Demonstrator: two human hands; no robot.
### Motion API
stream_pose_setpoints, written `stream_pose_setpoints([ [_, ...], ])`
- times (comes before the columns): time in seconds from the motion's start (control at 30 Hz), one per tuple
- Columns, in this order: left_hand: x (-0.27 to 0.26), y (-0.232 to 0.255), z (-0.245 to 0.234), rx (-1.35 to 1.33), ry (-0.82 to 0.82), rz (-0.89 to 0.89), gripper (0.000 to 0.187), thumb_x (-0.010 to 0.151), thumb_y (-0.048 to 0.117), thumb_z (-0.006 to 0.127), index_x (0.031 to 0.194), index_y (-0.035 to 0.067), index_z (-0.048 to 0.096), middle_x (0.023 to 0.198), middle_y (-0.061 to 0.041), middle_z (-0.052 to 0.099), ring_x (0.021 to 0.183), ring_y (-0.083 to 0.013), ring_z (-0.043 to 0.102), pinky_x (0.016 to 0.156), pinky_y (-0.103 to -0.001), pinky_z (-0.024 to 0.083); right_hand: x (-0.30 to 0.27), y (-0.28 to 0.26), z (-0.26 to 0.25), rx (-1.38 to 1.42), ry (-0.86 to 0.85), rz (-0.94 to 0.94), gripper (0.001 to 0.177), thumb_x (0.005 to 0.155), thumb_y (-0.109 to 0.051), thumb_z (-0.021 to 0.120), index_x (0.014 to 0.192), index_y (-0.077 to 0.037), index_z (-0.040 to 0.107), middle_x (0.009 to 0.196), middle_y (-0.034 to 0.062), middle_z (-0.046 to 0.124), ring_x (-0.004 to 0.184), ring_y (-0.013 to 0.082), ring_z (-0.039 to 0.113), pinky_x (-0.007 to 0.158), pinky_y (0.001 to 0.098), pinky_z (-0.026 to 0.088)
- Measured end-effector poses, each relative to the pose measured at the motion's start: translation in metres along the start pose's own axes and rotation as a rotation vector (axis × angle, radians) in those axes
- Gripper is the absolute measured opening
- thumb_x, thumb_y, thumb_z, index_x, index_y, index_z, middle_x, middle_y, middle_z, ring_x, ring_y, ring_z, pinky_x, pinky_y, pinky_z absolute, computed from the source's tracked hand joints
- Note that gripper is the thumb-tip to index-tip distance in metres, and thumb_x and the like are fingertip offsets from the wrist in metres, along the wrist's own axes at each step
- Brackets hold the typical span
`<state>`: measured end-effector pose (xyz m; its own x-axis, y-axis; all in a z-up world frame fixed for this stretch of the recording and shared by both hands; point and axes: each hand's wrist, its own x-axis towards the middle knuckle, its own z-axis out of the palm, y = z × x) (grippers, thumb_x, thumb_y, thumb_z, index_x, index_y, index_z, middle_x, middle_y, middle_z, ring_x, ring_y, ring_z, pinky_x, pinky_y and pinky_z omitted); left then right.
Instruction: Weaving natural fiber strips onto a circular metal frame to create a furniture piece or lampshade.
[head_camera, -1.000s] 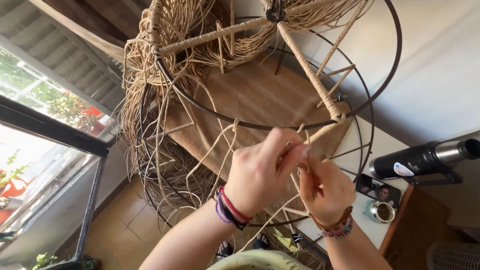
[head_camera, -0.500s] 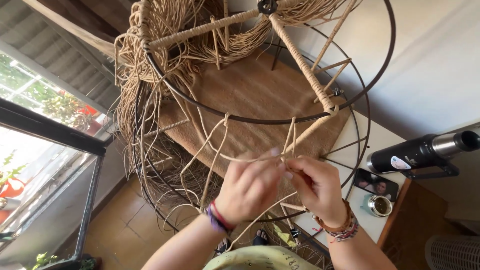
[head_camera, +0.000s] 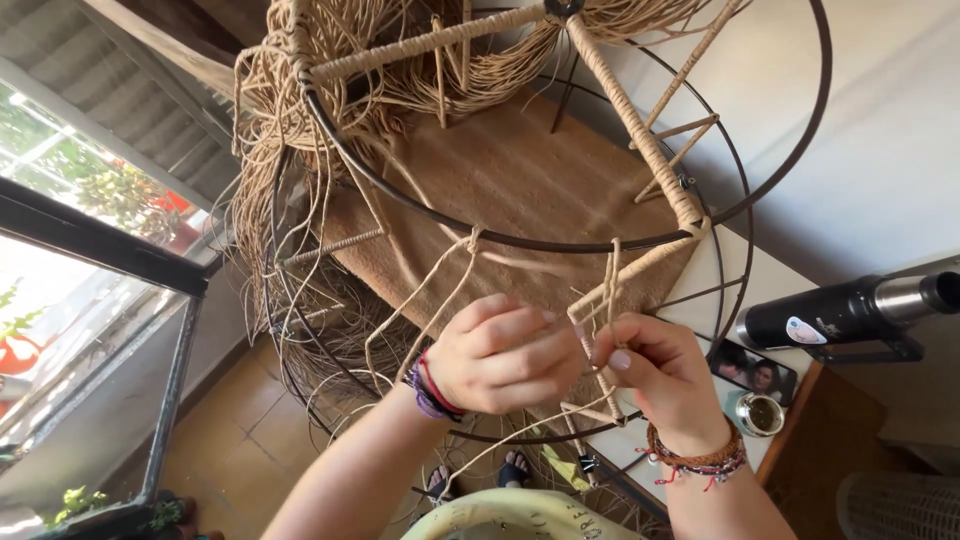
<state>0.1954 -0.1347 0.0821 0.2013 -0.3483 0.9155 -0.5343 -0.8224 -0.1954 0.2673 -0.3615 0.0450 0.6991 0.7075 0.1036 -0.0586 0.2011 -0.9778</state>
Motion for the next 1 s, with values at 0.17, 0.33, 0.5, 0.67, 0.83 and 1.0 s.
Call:
stream_pose_setpoints([
  [0.17,0.002,0.005,-0.015,-0.465,-0.234,0.061,0.036,0.104,0.02,0.043,0.072,0.009,0.055,0.076,-0.009,0.058,0.095,-0.0268,0.069,0.085,-0.034,0.044,0.0,-0.013,0.016,-0.188,0.1,-0.015,0.022,0.096,-0.021,0.064,0.087,-0.002,0.068,0.056,-0.0047,0.037,0.046,0.0054,0.025,0.043,0.0225,0.019],
  [0.33,-0.023,0.012,-0.033,-0.65,-0.405,-0.154,0.032,0.105,0.02,0.034,0.082,0.007,0.05,0.063,-0.005,0.047,0.053,-0.0271,0.046,0.089,-0.041,0.049,0.003,-0.009,0.014,-0.185,0.053,-0.064,0.016,0.097,-0.018,0.064,0.091,-0.004,0.07,0.058,-0.0053,0.038,0.05,0.0068,0.027,0.047,0.0225,0.023],
  [0.5,-0.066,0.04,-0.022,-0.422,-0.63,-0.749,0.022,0.102,0.015,0.034,0.099,0.01,0.056,0.057,0.005,0.049,0.034,-0.01,0.041,0.029,-0.028,0.035,0.012,-0.004,0.021,-0.269,0.012,-0.104,0.014,0.099,-0.014,0.062,0.1,-0.006,0.073,0.058,-0.0065,0.044,0.046,0.0046,0.028,0.04,0.0201,0.022],
  [0.67,-0.071,0.029,0.004,-1.105,-0.02,-2.166,0.025,0.094,0.015,0.056,0.118,0.006,0.056,0.103,-0.011,0.063,0.074,-0.0305,0.075,0.077,-0.041,0.065,0.018,0.004,0.026,-0.417,0.106,-0.24,0.02,0.101,-0.022,0.059,0.092,-0.008,0.069,0.058,-0.0059,0.047,0.047,0.0037,0.031,0.043,0.0202,0.025],
  [0.83,-0.023,0.034,0.009,-0.542,-0.321,-1.284,0.036,0.089,0.014,0.068,0.121,0.008,0.052,0.104,-0.008,0.057,0.087,-0.0193,0.052,0.074,-0.034,0.04,0.021,-0.005,0.027,-0.415,0.081,-0.145,0.03,0.1,-0.028,0.057,0.08,-0.007,0.064,0.058,-0.0044,0.043,0.049,0.0067,0.032,0.049,0.0226,0.029],
  [1.0,-0.003,0.018,0.014,-0.783,-0.439,-0.867,0.044,0.096,0.002,0.047,0.139,-0.005,0.037,0.104,-0.023,0.062,0.09,-0.039,0.062,0.08,-0.046,0.052,0.024,-0.007,0.019,-0.418,0.015,-0.111,0.029,0.101,-0.027,0.057,0.08,-0.008,0.063,0.062,-0.0027,0.049,0.052,0.0081,0.038,0.05,0.0229,0.031],
])
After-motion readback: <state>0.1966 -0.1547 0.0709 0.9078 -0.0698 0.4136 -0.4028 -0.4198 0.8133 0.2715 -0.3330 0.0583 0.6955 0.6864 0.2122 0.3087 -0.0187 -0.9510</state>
